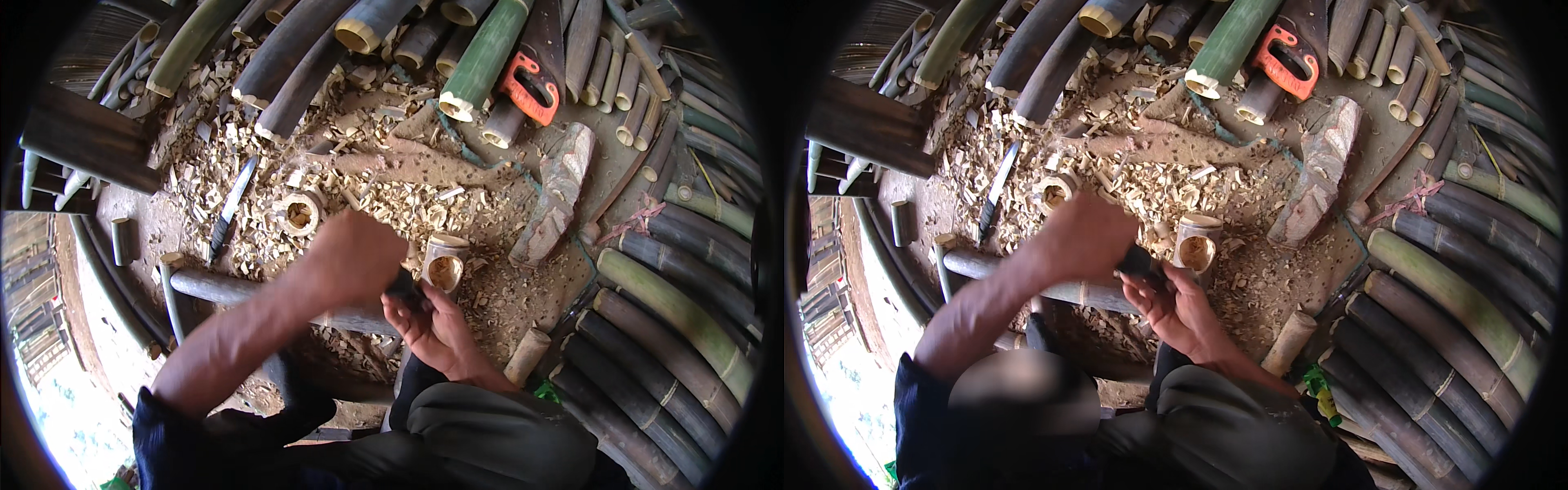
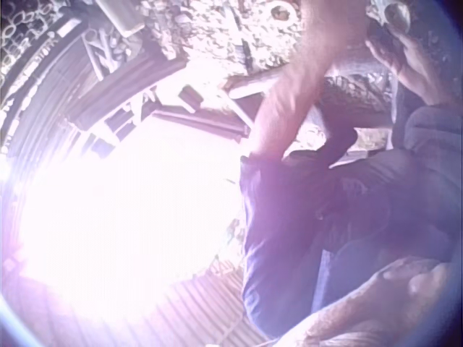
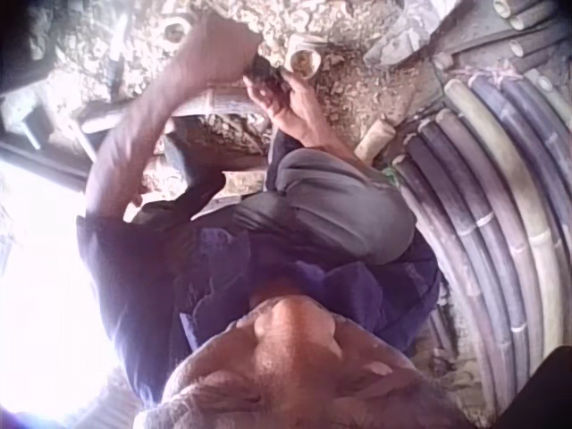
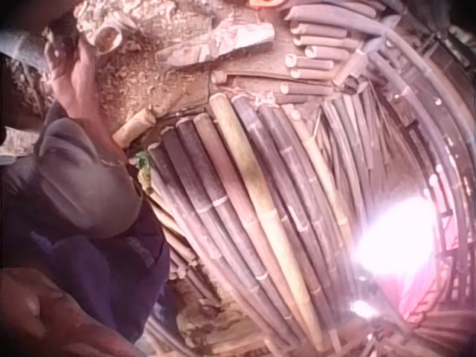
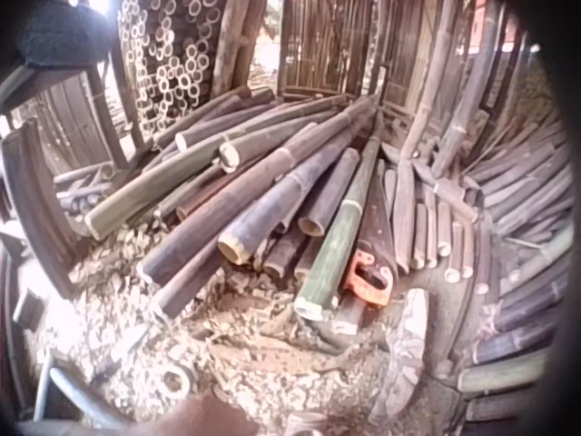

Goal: The person assembles pieces of bamboo to form a structure, using a knife to shave wood and a piece of red string to measure and tie components together.

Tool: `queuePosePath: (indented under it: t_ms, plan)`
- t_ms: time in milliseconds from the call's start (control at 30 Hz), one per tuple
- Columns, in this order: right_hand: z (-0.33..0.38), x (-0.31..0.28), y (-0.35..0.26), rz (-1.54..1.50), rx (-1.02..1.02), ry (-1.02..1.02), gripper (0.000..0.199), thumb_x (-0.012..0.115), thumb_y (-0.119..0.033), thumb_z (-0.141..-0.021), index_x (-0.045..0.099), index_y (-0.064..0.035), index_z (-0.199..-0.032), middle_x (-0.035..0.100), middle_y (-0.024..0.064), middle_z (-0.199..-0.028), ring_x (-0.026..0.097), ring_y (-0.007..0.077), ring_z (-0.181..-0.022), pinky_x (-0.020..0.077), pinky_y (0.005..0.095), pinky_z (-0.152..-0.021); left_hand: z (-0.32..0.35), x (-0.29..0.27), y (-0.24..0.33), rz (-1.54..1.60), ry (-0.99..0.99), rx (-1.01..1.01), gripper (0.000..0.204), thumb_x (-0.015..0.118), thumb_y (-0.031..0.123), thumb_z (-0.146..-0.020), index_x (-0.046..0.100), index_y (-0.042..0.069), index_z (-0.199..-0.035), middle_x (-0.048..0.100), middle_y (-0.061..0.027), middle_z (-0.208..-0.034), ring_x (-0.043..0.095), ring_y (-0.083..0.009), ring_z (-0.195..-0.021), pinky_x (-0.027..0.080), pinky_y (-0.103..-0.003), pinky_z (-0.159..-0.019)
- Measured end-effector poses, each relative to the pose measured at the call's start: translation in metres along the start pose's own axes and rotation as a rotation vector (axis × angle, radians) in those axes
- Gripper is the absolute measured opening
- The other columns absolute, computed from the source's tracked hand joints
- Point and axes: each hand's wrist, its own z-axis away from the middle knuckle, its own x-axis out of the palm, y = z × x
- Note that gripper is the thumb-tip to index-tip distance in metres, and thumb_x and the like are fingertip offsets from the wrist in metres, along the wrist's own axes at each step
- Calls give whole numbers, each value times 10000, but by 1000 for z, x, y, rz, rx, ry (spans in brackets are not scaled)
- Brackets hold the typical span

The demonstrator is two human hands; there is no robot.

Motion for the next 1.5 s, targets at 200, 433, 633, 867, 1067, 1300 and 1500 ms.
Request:
queuePosePath:
  t_ms: [200,433,633,867,1067,1300,1500]
  plan:
    - [-20,-5,1,236,39,228,340,629,-267,-974,623,48,-1103,713,200,-1052,729,300,-959,604,439,-909,-15,64,-66,708,-712,-152,347,876,208,-668,773,58,-963,753,-84,-758,717,-198,-688,551,-386,-667]
    - [19,-29,-26,917,-78,456,328,682,-316,-863,722,9,-853,683,109,-691,627,200,-515,488,338,-487,46,149,85,989,-183,-400,375,804,233,-768,689,-50,-986,725,-204,-833,729,-268,-794,572,-432,-731]
    - [27,-51,-53,1209,-75,379,310,641,-280,-905,731,14,-863,710,98,-817,668,170,-744,503,322,-636,36,190,158,934,119,-537,602,779,356,-795,553,-117,-1090,711,-252,-822,728,-413,-762,600,-476,-709]
    - [13,-25,3,152,51,-46,277,554,-237,-1043,643,-13,-1182,732,146,-1069,725,274,-963,578,417,-955,48,35,31,58,-6,25,190,734,135,-752,671,15,-885,701,-141,-804,732,-316,-746,578,-426,-637]
    - [6,-22,-8,372,67,106,331,490,-260,-1052,599,41,-1134,719,241,-1002,739,368,-899,601,478,-883,20,57,-16,535,-454,-3,437,826,262,-714,705,19,-1057,743,-206,-946,734,-352,-908,560,-441,-767]
    - [24,-36,-48,1005,58,416,331,616,-298,-889,702,19,-924,695,136,-808,681,260,-644,592,411,-602,44,134,100,928,-194,-432,554,838,351,-771,644,-100,-1028,718,-281,-948,737,-390,-895,577,-468,-828]
    - [23,-43,-75,1575,3,465,426,547,-369,-918,723,-14,-759,686,86,-789,588,208,-751,447,348,-753,24,168,170,1137,41,-579,733,826,379,-780,526,-152,-1187,682,-354,-1045,699,-462,-1026,560,-496,-902]
